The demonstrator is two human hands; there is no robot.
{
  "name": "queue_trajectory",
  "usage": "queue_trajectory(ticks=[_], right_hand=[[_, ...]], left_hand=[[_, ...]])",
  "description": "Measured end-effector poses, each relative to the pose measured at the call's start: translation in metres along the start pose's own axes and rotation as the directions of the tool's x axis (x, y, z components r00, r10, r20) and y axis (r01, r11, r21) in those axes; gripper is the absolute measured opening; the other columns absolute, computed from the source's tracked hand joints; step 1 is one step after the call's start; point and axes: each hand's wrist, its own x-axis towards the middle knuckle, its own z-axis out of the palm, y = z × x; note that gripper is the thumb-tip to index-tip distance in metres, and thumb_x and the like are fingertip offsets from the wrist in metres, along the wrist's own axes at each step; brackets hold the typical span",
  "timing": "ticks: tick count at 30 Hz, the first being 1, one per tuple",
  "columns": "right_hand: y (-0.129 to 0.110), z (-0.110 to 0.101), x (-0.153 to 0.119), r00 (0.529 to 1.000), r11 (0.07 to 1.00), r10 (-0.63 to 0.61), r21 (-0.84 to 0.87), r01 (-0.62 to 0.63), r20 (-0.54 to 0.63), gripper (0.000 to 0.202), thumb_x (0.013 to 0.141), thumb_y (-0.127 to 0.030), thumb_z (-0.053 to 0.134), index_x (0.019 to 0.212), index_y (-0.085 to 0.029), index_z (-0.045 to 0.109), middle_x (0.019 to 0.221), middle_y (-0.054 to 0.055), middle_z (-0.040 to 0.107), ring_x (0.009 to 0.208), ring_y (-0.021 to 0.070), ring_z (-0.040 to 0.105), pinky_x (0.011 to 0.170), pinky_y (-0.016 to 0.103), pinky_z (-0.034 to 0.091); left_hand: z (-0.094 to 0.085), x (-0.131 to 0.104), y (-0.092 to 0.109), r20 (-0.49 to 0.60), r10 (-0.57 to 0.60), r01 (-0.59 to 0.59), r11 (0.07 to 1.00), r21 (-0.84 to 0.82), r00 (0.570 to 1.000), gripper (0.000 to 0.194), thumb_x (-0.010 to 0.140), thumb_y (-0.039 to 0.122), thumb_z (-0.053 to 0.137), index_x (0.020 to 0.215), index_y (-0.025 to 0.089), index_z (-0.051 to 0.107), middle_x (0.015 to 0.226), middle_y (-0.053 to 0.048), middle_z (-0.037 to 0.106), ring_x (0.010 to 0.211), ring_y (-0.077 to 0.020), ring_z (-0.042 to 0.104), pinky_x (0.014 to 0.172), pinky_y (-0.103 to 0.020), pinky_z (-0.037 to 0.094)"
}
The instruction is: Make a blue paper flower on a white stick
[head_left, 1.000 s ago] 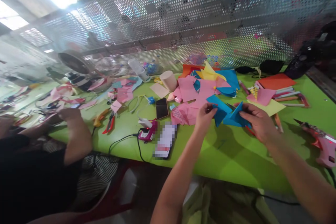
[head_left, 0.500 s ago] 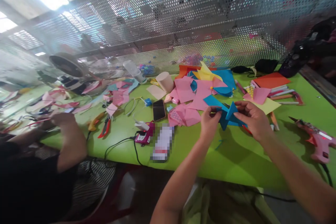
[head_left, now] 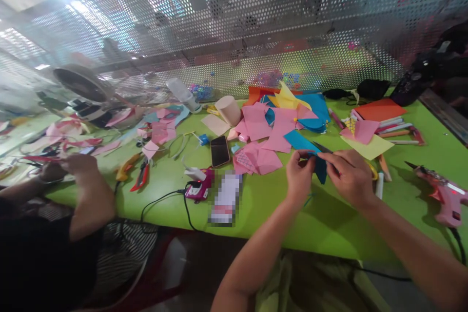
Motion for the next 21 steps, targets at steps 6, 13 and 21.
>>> queue_trajectory(ticks=[6, 13, 21], right_hand=[[-0.0010, 0.0061, -0.0028, 0.999, 0.998, -0.044, -0.038, 0.045, 0.030, 0.035, 0.103, -0.016, 0.064, 0.129, -0.030, 0.082, 0.099, 0.010, 0.079, 0.094, 0.0279, 0.073, 0.090, 0.043, 0.058], [-0.0036, 0.0079, -0.0028, 0.999, 0.998, -0.048, -0.051, 0.048, 0.012, 0.032, 0.105, -0.021, 0.065, 0.132, -0.029, 0.081, 0.100, 0.010, 0.079, 0.092, 0.0272, 0.073, 0.088, 0.042, 0.058], [-0.0064, 0.0077, -0.0021, 0.999, 1.000, -0.027, 0.006, 0.027, 0.036, 0.036, 0.106, -0.022, 0.063, 0.136, -0.032, 0.079, 0.100, 0.009, 0.079, 0.093, 0.0276, 0.073, 0.088, 0.042, 0.059]], left_hand=[[0.0003, -0.0027, -0.0005, 0.035, -0.056, 0.060, 0.988, -0.141, 0.998, 0.028, 0.083, 0.033, 0.082, 0.100, 0.019, 0.067, 0.093, 0.000, 0.064, 0.078, -0.0108, 0.062, 0.072, -0.024, 0.056], [0.0009, -0.0060, 0.0008, 0.091, -0.104, 0.120, 0.974, -0.194, 0.990, 0.035, 0.083, 0.040, 0.086, 0.101, 0.020, 0.063, 0.100, -0.002, 0.068, 0.087, -0.0137, 0.065, 0.076, -0.026, 0.059], [0.0010, -0.0075, -0.0025, 0.113, -0.155, 0.181, 0.943, -0.280, 0.981, 0.033, 0.083, 0.037, 0.086, 0.101, 0.020, 0.064, 0.096, 0.000, 0.068, 0.085, -0.0123, 0.065, 0.076, -0.023, 0.057]])
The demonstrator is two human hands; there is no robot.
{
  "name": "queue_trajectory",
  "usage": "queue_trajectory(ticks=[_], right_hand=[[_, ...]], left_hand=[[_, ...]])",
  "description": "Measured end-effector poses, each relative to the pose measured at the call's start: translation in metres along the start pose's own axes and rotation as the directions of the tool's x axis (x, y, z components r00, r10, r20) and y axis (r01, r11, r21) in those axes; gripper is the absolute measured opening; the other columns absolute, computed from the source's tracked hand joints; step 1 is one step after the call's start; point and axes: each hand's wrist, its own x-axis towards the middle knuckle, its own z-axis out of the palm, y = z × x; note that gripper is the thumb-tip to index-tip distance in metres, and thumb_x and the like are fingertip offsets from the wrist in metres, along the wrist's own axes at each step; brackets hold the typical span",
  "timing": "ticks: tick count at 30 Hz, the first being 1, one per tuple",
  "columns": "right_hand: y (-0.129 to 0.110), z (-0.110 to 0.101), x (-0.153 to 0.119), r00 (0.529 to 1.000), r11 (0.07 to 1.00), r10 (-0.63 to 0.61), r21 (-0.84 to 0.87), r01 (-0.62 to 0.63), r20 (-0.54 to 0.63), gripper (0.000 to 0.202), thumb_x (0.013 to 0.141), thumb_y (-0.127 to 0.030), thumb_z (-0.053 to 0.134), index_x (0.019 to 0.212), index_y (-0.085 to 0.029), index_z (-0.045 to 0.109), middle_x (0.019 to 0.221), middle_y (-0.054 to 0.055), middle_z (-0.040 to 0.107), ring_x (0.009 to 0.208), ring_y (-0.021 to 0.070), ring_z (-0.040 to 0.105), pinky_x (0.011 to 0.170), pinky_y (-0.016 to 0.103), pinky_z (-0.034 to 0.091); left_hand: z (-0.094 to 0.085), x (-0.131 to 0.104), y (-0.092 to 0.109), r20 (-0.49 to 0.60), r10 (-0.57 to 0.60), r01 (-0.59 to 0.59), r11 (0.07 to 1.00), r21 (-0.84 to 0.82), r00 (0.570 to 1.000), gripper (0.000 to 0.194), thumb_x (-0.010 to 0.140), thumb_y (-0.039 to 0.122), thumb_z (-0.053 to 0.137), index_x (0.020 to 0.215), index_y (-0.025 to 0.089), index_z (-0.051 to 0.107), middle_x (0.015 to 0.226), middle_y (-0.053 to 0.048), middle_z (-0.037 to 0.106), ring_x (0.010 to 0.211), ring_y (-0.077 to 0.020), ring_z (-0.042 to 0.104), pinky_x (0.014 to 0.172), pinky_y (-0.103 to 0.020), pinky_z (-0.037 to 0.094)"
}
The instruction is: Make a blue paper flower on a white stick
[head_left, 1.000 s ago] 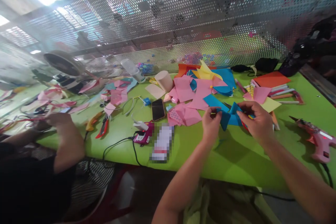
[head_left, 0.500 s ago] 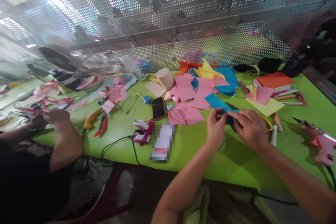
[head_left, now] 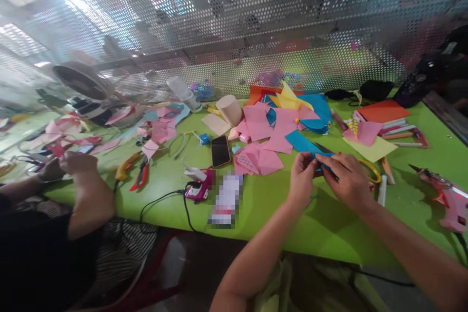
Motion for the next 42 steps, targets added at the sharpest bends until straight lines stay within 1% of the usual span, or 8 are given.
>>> queue_trajectory(ticks=[10, 15, 18, 21, 24, 27, 32, 42], right_hand=[[-0.007, -0.004, 0.004, 1.000, 0.994, 0.002, 0.111, -0.005, 0.031, 0.031, 0.103, -0.024, 0.068, 0.133, -0.026, 0.077, 0.109, 0.012, 0.079, 0.101, 0.0298, 0.075, 0.092, 0.045, 0.061], [-0.009, -0.018, 0.009, 0.980, 0.914, 0.199, 0.362, -0.183, -0.007, 0.013, 0.101, -0.025, 0.071, 0.111, -0.030, 0.077, 0.101, 0.005, 0.077, 0.089, 0.0234, 0.074, 0.083, 0.040, 0.061], [0.002, -0.023, 0.009, 0.891, 0.803, 0.451, 0.456, -0.384, -0.045, 0.010, 0.100, -0.036, 0.075, 0.107, -0.030, 0.076, 0.098, 0.004, 0.073, 0.084, 0.0214, 0.069, 0.078, 0.038, 0.058], [0.013, -0.020, 0.009, 0.792, 0.602, 0.604, 0.598, -0.528, 0.091, 0.022, 0.096, -0.047, 0.079, 0.108, -0.029, 0.075, 0.095, 0.003, 0.072, 0.086, 0.0211, 0.068, 0.076, 0.035, 0.055], [0.016, -0.012, 0.010, 0.717, 0.376, 0.610, 0.674, -0.636, 0.337, 0.038, 0.089, -0.059, 0.082, 0.109, -0.027, 0.077, 0.098, 0.004, 0.075, 0.087, 0.0216, 0.069, 0.075, 0.034, 0.054], [0.010, -0.007, 0.011, 0.673, 0.263, 0.594, 0.684, -0.680, 0.441, 0.046, 0.079, -0.064, 0.088, 0.099, -0.024, 0.077, 0.091, 0.004, 0.074, 0.080, 0.0200, 0.066, 0.070, 0.033, 0.052], [0.002, -0.005, 0.010, 0.690, 0.336, 0.616, 0.665, -0.667, 0.381, 0.035, 0.080, -0.055, 0.090, 0.087, -0.023, 0.076, 0.077, -0.001, 0.068, 0.068, 0.0155, 0.054, 0.064, 0.030, 0.044], [0.002, -0.004, 0.007, 0.714, 0.366, 0.619, 0.685, -0.630, 0.327, 0.027, 0.084, -0.048, 0.087, 0.091, -0.024, 0.078, 0.081, 0.000, 0.072, 0.072, 0.0171, 0.061, 0.065, 0.030, 0.048]], left_hand=[[0.000, 0.002, 0.006, -0.053, -0.033, 0.027, 0.994, -0.106, 0.998, 0.052, 0.073, 0.050, 0.095, 0.095, 0.021, 0.058, 0.082, 0.005, 0.060, 0.068, -0.0070, 0.058, 0.063, -0.018, 0.050], [-0.005, 0.005, 0.012, -0.084, 0.013, -0.019, 0.997, -0.077, 0.996, 0.053, 0.074, 0.051, 0.095, 0.091, 0.021, 0.055, 0.081, 0.006, 0.060, 0.067, -0.0071, 0.060, 0.066, -0.021, 0.055], [-0.007, 0.006, 0.016, -0.123, 0.054, -0.063, 0.995, -0.071, 0.991, 0.054, 0.073, 0.053, 0.095, 0.091, 0.021, 0.056, 0.082, 0.006, 0.061, 0.067, -0.0073, 0.060, 0.065, -0.021, 0.055], [-0.008, 0.006, 0.019, -0.149, 0.081, -0.093, 0.993, -0.078, 0.986, 0.056, 0.071, 0.054, 0.096, 0.091, 0.021, 0.056, 0.082, 0.006, 0.062, 0.067, -0.0075, 0.061, 0.065, -0.021, 0.055], [-0.007, 0.004, 0.021, -0.141, 0.099, -0.109, 0.992, -0.070, 0.985, 0.056, 0.071, 0.055, 0.097, 0.091, 0.021, 0.058, 0.085, 0.005, 0.066, 0.069, -0.0084, 0.063, 0.067, -0.022, 0.057], [-0.006, 0.001, 0.021, -0.103, 0.109, -0.114, 0.992, -0.051, 0.989, 0.053, 0.074, 0.056, 0.095, 0.092, 0.021, 0.059, 0.091, 0.001, 0.072, 0.074, -0.0106, 0.068, 0.070, -0.023, 0.059], [-0.004, -0.002, 0.020, -0.010, 0.119, -0.119, 0.993, -0.014, 0.993, 0.050, 0.080, 0.059, 0.090, 0.096, 0.020, 0.064, 0.096, -0.004, 0.080, 0.084, -0.0169, 0.076, 0.079, -0.029, 0.063], [-0.010, 0.001, 0.018, -0.003, 0.115, -0.114, 0.992, 0.056, 0.993, 0.056, 0.080, 0.062, 0.090, 0.114, 0.022, 0.069, 0.088, 0.000, 0.075, 0.078, -0.0154, 0.075, 0.078, -0.030, 0.064]])
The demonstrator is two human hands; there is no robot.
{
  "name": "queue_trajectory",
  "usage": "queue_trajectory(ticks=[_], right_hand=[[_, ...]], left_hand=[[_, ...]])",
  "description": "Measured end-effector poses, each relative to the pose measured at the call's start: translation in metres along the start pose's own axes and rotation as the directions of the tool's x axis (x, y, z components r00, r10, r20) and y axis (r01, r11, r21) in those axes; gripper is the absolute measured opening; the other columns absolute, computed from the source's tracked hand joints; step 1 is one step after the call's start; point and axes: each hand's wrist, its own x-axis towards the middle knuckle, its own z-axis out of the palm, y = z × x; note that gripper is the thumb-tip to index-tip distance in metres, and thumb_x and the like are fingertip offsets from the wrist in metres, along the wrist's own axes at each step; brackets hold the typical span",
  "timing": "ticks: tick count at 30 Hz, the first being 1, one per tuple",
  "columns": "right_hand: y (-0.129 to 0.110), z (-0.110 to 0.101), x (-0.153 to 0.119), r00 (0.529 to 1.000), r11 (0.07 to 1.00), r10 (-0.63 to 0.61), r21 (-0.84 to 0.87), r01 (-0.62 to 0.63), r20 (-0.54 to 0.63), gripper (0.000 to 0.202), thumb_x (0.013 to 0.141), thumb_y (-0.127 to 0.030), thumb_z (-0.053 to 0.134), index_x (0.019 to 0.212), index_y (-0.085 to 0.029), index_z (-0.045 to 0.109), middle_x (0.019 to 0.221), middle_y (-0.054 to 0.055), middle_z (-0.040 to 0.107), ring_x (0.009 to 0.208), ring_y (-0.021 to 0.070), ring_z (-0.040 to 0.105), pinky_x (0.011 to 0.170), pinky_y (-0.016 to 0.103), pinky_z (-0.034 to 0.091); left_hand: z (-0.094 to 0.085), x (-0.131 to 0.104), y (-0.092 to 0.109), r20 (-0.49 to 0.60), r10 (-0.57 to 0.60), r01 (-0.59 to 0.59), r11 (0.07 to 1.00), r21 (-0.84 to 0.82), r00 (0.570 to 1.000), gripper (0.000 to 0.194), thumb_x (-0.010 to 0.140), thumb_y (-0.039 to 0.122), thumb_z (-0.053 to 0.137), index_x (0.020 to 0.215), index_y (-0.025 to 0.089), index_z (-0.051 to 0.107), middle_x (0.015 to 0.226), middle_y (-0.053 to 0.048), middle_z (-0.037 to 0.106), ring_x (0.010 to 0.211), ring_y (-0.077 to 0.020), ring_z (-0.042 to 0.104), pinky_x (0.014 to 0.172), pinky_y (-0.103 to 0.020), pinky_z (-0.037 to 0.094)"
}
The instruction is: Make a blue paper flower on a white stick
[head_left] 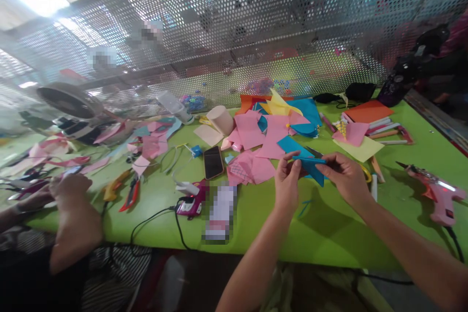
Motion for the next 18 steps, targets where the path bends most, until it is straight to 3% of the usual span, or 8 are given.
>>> queue_trajectory(ticks=[12, 18], right_hand=[[-0.004, -0.001, -0.001, 0.999, 0.999, -0.034, -0.041, 0.033, -0.036, 0.025, 0.087, -0.048, 0.083, 0.092, -0.024, 0.075, 0.081, 0.000, 0.070, 0.072, 0.0177, 0.060, 0.065, 0.030, 0.047], [-0.007, -0.004, 0.002, 0.997, 0.990, -0.059, -0.132, 0.052, -0.054, 0.025, 0.089, -0.048, 0.079, 0.092, -0.024, 0.073, 0.079, 0.000, 0.067, 0.068, 0.0170, 0.057, 0.061, 0.030, 0.045]], left_hand=[[-0.001, 0.001, 0.002, 0.010, 0.028, -0.029, 0.995, 0.098, 1.000, 0.050, 0.082, 0.062, 0.088, 0.099, 0.019, 0.069, 0.084, 0.001, 0.066, 0.075, -0.0131, 0.070, 0.077, -0.029, 0.064], [-0.013, 0.007, 0.004, 0.093, 0.073, -0.100, 0.936, 0.338, 0.993, 0.032, 0.095, 0.051, 0.077, 0.098, 0.019, 0.069, 0.087, -0.002, 0.070, 0.081, -0.0166, 0.070, 0.078, -0.030, 0.059]])
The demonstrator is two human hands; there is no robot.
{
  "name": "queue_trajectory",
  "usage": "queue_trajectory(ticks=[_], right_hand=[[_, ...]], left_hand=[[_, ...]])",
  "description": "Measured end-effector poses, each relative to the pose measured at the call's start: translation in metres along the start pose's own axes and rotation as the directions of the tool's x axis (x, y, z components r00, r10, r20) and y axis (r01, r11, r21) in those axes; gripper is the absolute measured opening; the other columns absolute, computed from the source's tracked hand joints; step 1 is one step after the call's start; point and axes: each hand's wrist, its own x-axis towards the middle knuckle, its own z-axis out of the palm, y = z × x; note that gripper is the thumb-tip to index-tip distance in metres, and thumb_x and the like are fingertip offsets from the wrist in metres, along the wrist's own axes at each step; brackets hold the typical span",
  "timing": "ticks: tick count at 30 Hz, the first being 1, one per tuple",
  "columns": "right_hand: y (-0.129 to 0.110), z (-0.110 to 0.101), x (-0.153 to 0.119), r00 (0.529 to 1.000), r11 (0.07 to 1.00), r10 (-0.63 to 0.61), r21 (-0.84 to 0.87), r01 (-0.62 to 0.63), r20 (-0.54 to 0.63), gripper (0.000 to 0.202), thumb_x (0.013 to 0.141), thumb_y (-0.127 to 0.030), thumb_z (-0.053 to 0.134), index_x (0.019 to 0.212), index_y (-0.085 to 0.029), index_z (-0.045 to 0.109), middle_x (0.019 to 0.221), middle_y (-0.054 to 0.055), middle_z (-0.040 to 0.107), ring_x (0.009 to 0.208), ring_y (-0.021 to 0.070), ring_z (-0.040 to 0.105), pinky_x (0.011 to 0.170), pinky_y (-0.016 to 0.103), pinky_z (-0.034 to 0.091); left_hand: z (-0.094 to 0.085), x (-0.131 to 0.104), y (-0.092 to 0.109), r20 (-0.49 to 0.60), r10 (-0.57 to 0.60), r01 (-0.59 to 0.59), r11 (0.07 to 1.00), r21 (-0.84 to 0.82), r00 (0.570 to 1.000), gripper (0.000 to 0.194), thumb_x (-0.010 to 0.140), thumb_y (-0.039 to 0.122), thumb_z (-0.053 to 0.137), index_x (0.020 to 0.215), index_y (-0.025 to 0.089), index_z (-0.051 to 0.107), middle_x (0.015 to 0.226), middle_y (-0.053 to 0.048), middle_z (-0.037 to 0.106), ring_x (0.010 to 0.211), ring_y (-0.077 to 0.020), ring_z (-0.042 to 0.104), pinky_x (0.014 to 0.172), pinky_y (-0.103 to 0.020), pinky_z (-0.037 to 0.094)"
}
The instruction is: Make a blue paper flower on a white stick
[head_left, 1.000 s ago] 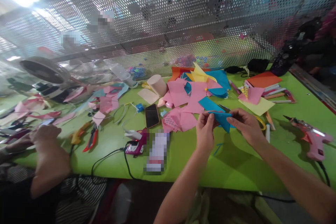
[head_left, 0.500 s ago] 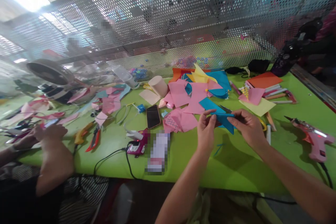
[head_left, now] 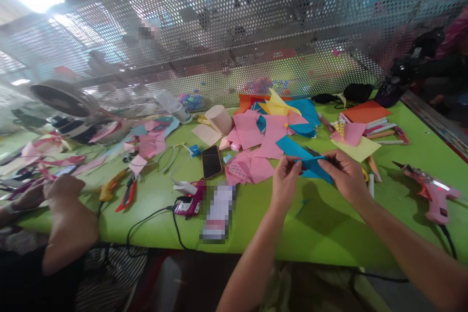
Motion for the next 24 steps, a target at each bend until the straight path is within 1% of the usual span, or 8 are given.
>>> queue_trajectory(ticks=[2, 4, 5, 8, 11, 14, 17, 24], right_hand=[[-0.002, -0.002, 0.001, 0.999, 0.996, -0.045, -0.074, 0.046, 0.003, 0.022, 0.090, -0.046, 0.076, 0.092, -0.024, 0.073, 0.079, 0.001, 0.069, 0.069, 0.0178, 0.058, 0.063, 0.030, 0.047], [-0.005, -0.004, 0.002, 0.996, 0.985, -0.083, -0.148, 0.088, 0.041, 0.019, 0.093, -0.044, 0.074, 0.092, -0.025, 0.073, 0.079, 0.001, 0.071, 0.070, 0.0189, 0.060, 0.064, 0.031, 0.048], [-0.006, -0.004, 0.002, 0.993, 0.978, -0.096, -0.179, 0.108, 0.076, 0.018, 0.094, -0.043, 0.073, 0.092, -0.025, 0.073, 0.079, 0.001, 0.072, 0.071, 0.0195, 0.062, 0.066, 0.031, 0.049], [-0.006, -0.003, 0.001, 0.977, 0.959, -0.117, -0.236, 0.158, 0.179, 0.015, 0.096, -0.041, 0.070, 0.092, -0.026, 0.073, 0.083, 0.003, 0.077, 0.075, 0.0221, 0.068, 0.070, 0.033, 0.052], [-0.003, -0.002, 0.000, 0.973, 0.953, -0.111, -0.257, 0.163, 0.203, 0.015, 0.096, -0.041, 0.069, 0.095, -0.027, 0.074, 0.086, 0.004, 0.079, 0.078, 0.0242, 0.071, 0.073, 0.035, 0.053], [-0.001, -0.001, 0.000, 0.971, 0.958, -0.108, -0.238, 0.159, 0.213, 0.015, 0.097, -0.041, 0.069, 0.096, -0.027, 0.074, 0.087, 0.004, 0.079, 0.080, 0.0243, 0.071, 0.074, 0.036, 0.053], [-0.002, -0.001, 0.001, 0.969, 0.973, -0.094, -0.184, 0.138, 0.226, 0.015, 0.097, -0.041, 0.070, 0.096, -0.026, 0.074, 0.087, 0.003, 0.078, 0.080, 0.0233, 0.071, 0.074, 0.035, 0.054], [-0.001, -0.001, 0.003, 0.960, 0.998, 0.046, -0.064, -0.029, 0.277, 0.025, 0.092, -0.049, 0.075, 0.093, -0.024, 0.074, 0.075, -0.001, 0.066, 0.068, 0.0182, 0.059, 0.062, 0.031, 0.051]], left_hand=[[-0.006, 0.001, 0.002, 0.036, 0.106, -0.112, 0.966, 0.231, 0.994, 0.020, 0.101, 0.041, 0.070, 0.099, 0.020, 0.072, 0.094, -0.005, 0.074, 0.091, -0.0202, 0.071, 0.085, -0.034, 0.057], [-0.011, 0.001, 0.007, 0.107, 0.244, -0.265, 0.838, 0.476, 0.964, 0.014, 0.103, 0.031, 0.066, 0.108, 0.023, 0.076, 0.112, -0.009, 0.076, 0.109, -0.0253, 0.070, 0.097, -0.039, 0.054], [-0.012, 0.001, 0.009, 0.153, 0.294, -0.328, 0.763, 0.557, 0.944, 0.017, 0.104, 0.029, 0.065, 0.114, 0.025, 0.078, 0.119, -0.010, 0.077, 0.116, -0.0276, 0.068, 0.103, -0.042, 0.052], [-0.012, 0.000, 0.013, 0.293, 0.300, -0.420, 0.621, 0.662, 0.908, 0.022, 0.106, 0.030, 0.061, 0.121, 0.027, 0.077, 0.114, -0.010, 0.078, 0.111, -0.0298, 0.067, 0.101, -0.044, 0.049], [-0.008, -0.001, 0.009, 0.346, 0.243, -0.422, 0.567, 0.707, 0.906, 0.020, 0.108, 0.030, 0.056, 0.107, 0.024, 0.074, 0.099, -0.010, 0.077, 0.094, -0.0282, 0.066, 0.088, -0.040, 0.047], [-0.005, -0.001, 0.003, 0.341, 0.185, -0.381, 0.594, 0.708, 0.922, 0.023, 0.108, 0.028, 0.049, 0.090, 0.023, 0.063, 0.083, -0.006, 0.070, 0.077, -0.0235, 0.061, 0.075, -0.034, 0.041], [-0.004, -0.003, 0.001, 0.303, 0.154, -0.324, 0.668, 0.669, 0.941, 0.024, 0.107, 0.029, 0.049, 0.084, 0.025, 0.055, 0.074, -0.001, 0.060, 0.068, -0.0202, 0.053, 0.067, -0.030, 0.033], [-0.004, -0.003, 0.002, 0.185, 0.157, -0.238, 0.763, 0.601, 0.970, 0.024, 0.106, 0.033, 0.049, 0.084, 0.024, 0.052, 0.072, 0.000, 0.053, 0.068, -0.0191, 0.049, 0.067, -0.029, 0.030]])
